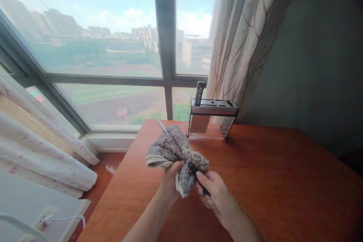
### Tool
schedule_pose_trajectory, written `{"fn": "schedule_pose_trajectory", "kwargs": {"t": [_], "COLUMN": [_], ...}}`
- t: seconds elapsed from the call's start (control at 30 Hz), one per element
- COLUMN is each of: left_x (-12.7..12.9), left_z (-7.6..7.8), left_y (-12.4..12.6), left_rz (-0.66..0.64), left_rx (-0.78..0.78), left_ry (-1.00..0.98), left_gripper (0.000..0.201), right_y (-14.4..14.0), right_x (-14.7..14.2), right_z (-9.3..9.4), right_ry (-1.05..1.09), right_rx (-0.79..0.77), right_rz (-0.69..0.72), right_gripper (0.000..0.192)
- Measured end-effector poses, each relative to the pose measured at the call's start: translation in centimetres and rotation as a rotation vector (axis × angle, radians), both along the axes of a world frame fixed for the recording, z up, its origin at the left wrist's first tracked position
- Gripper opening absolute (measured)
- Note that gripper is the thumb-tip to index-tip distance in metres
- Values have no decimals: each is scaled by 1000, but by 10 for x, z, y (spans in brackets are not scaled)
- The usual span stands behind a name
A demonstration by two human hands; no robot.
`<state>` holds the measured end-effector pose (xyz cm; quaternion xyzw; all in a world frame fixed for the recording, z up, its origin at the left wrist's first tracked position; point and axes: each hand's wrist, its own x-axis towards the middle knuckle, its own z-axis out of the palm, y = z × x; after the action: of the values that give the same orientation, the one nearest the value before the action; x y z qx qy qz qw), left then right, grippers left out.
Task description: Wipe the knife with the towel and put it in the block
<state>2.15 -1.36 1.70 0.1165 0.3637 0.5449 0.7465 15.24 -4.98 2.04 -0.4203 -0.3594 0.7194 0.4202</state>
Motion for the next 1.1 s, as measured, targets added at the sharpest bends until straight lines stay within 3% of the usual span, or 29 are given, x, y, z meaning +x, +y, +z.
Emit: {"fn": "schedule_pose_trajectory", "kwargs": {"t": [0.1,0.2,0.33,0.5,0.6,0.7,0.8,0.93,1.0,1.1], "left_x": [3,5,7,9,6,-2,-13,-26,-32,-39], "left_z": [0,-2,-4,-6,-5,-1,5,11,12,14], "left_y": [1,3,4,4,6,10,15,19,21,25], "left_rz": [-27,39,96,108,101,115,120,157,195,277], "left_rx": [35,68,85,27,2,6,4,23,32,54], "left_ry": [28,45,79,103,85,82,83,86,82,69], "left_gripper": [11,17,23,21,21,20,18,18,18,24], "right_y": [-2,-6,-9,-11,-14,-19,-24,-28,-30,-34], "right_x": [-4,-5,-5,0,3,5,7,12,18,31], "right_z": [-1,-2,-11,-22,-23,-21,-20,-26,-30,-34], "right_ry": [-478,-901,-1301,-1470,-1424,-1185,-822,-380,-205,-36], "right_rx": [341,641,804,936,917,812,618,252,89,-23], "right_rz": [-107,-155,-204,-271,-286,-254,-133,-24,20,120], "right_gripper": [44,34,32,33,34,33,32,45,50,51]}}
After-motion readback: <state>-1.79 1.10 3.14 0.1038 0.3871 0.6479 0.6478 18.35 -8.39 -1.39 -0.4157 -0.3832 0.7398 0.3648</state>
